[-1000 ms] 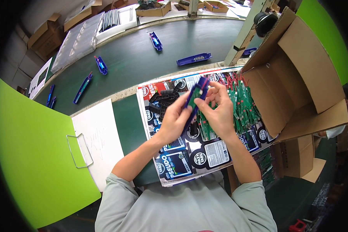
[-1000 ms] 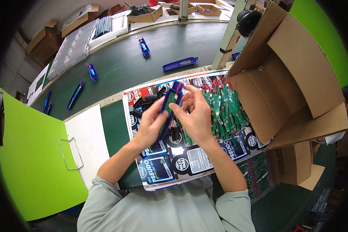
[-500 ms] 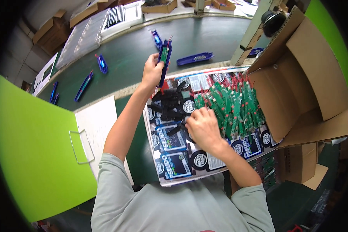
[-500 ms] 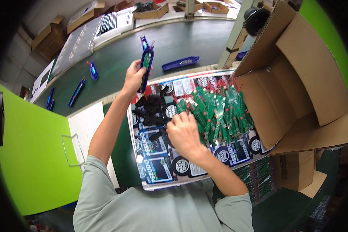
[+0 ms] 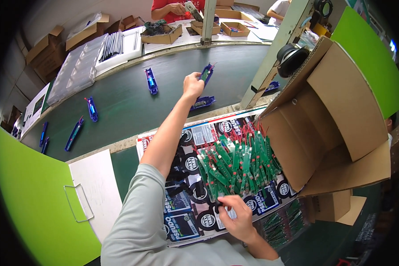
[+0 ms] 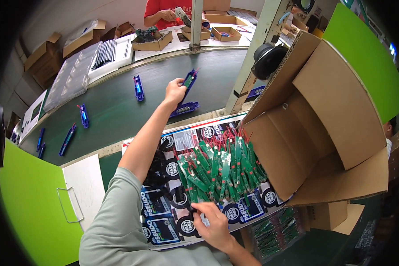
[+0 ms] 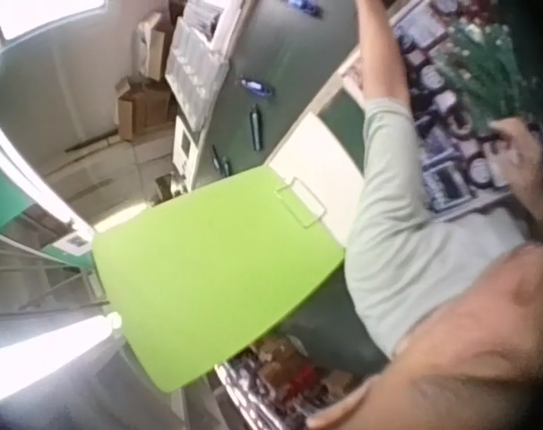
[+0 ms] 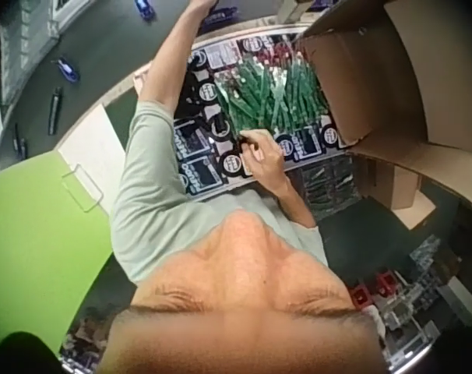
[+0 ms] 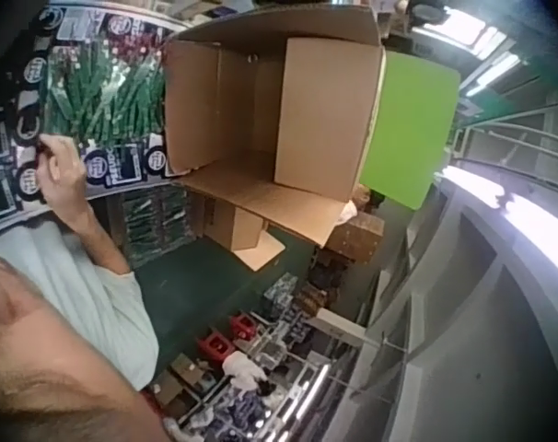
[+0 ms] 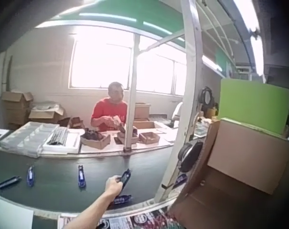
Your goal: The person assembles electronic components by attaching wiring harnesses to blue plastic housings by hand.
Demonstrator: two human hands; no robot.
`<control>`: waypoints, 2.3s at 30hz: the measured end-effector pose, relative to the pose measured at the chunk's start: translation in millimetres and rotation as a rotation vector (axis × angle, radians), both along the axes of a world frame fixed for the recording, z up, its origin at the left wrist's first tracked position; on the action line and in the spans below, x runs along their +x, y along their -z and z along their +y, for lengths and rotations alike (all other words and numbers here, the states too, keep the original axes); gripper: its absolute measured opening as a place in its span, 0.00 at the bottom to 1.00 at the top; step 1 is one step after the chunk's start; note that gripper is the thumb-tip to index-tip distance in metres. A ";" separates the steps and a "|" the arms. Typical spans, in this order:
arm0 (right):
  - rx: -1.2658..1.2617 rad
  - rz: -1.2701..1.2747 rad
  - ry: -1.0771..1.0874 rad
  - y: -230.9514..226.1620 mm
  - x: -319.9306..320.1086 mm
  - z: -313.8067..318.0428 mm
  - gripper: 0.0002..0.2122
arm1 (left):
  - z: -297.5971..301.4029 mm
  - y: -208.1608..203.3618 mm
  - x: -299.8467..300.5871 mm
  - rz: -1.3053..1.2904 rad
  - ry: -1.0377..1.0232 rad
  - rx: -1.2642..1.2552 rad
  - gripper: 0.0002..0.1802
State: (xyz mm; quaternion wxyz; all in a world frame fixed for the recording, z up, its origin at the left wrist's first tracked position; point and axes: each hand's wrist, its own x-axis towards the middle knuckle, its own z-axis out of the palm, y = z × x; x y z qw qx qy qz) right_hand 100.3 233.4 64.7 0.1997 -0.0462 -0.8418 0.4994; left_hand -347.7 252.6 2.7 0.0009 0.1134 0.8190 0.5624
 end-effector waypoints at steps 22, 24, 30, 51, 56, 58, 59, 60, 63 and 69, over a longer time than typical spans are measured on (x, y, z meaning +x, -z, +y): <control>-0.266 -0.016 0.184 31.0 24.5 2.6 0.15 | -22.4 -13.6 -0.4 0.223 0.411 -0.570 0.25; -0.325 -0.019 0.183 31.9 23.1 2.3 0.15 | -60.2 -32.4 11.1 0.125 0.506 -0.713 0.25; -0.248 -0.029 0.072 29.3 17.7 5.9 0.15 | -107.4 -5.3 47.2 0.202 0.484 -0.669 0.22; -0.431 0.095 0.125 -9.5 -63.5 17.2 0.10 | -183.8 -65.9 254.2 -0.443 0.718 0.502 0.28; -0.189 0.220 0.155 -23.3 -82.5 5.8 0.09 | -179.7 -51.3 264.3 -0.375 0.679 0.487 0.25; -0.178 0.246 0.127 -30.8 -88.0 -2.9 0.09 | -179.9 -48.2 267.3 -0.344 0.675 0.453 0.24; -0.181 0.228 0.181 -36.2 -91.7 -9.6 0.09 | -178.6 -48.4 269.1 -0.363 0.673 0.480 0.24; -0.178 0.229 0.181 -34.4 -95.7 -11.0 0.09 | -177.8 -48.7 270.7 -0.381 0.670 0.506 0.23; 0.349 0.407 0.269 -23.4 -107.5 -14.2 0.09 | -176.5 -46.3 273.0 -0.357 0.674 0.541 0.22; 0.546 0.376 0.411 -18.0 -106.4 -20.3 0.07 | -176.2 -47.2 279.0 -0.347 0.644 0.534 0.19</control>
